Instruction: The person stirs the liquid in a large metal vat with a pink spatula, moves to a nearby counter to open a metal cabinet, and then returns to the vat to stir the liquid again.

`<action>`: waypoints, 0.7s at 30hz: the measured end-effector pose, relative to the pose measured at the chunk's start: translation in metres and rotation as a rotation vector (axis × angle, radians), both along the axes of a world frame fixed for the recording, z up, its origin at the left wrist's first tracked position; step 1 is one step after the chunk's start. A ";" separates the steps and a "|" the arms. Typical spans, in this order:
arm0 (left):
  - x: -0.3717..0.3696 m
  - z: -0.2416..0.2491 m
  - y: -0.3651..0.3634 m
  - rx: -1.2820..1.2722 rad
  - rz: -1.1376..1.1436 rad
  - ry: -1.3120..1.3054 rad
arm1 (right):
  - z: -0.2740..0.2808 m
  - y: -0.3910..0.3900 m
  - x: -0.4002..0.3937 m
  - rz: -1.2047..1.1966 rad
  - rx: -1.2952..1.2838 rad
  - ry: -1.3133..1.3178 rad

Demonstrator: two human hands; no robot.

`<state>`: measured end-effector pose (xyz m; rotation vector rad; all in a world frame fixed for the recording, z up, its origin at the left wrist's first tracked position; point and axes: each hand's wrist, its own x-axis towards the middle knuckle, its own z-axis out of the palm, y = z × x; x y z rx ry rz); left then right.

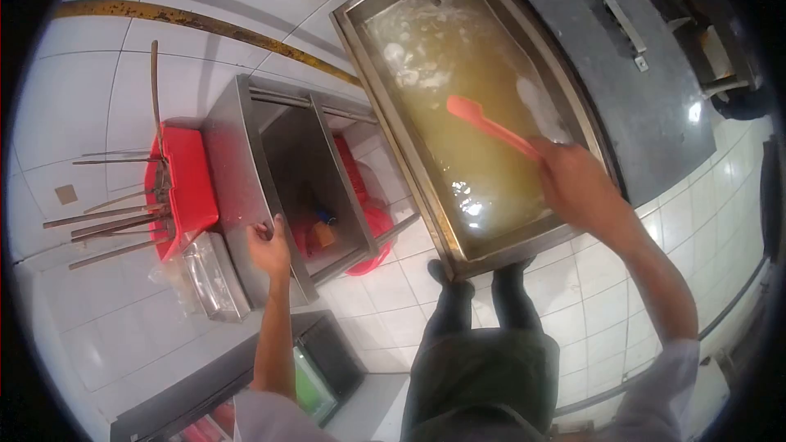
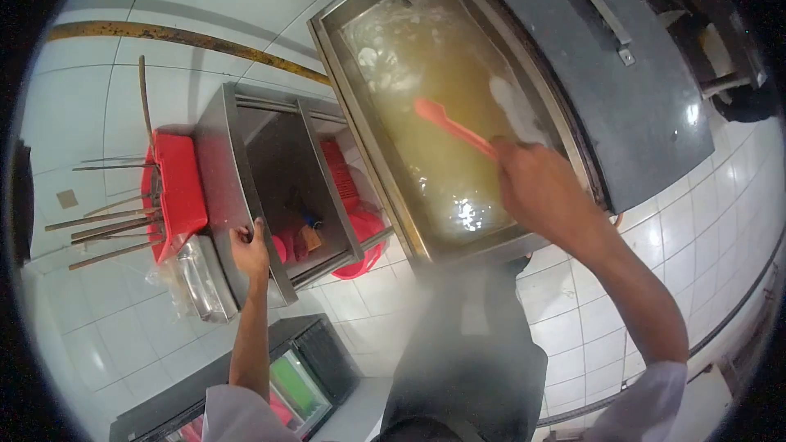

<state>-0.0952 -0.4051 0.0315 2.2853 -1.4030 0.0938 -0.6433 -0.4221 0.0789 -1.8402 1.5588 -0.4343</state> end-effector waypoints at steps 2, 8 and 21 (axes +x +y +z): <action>0.009 -0.004 0.001 -0.024 -0.022 0.046 | -0.024 -0.028 0.022 0.013 0.012 0.106; -0.006 0.010 -0.001 0.019 0.046 0.008 | -0.015 -0.047 0.051 -0.058 0.159 -0.135; -0.009 0.009 0.000 0.009 0.008 -0.010 | 0.035 0.047 -0.004 -0.039 -0.063 -0.110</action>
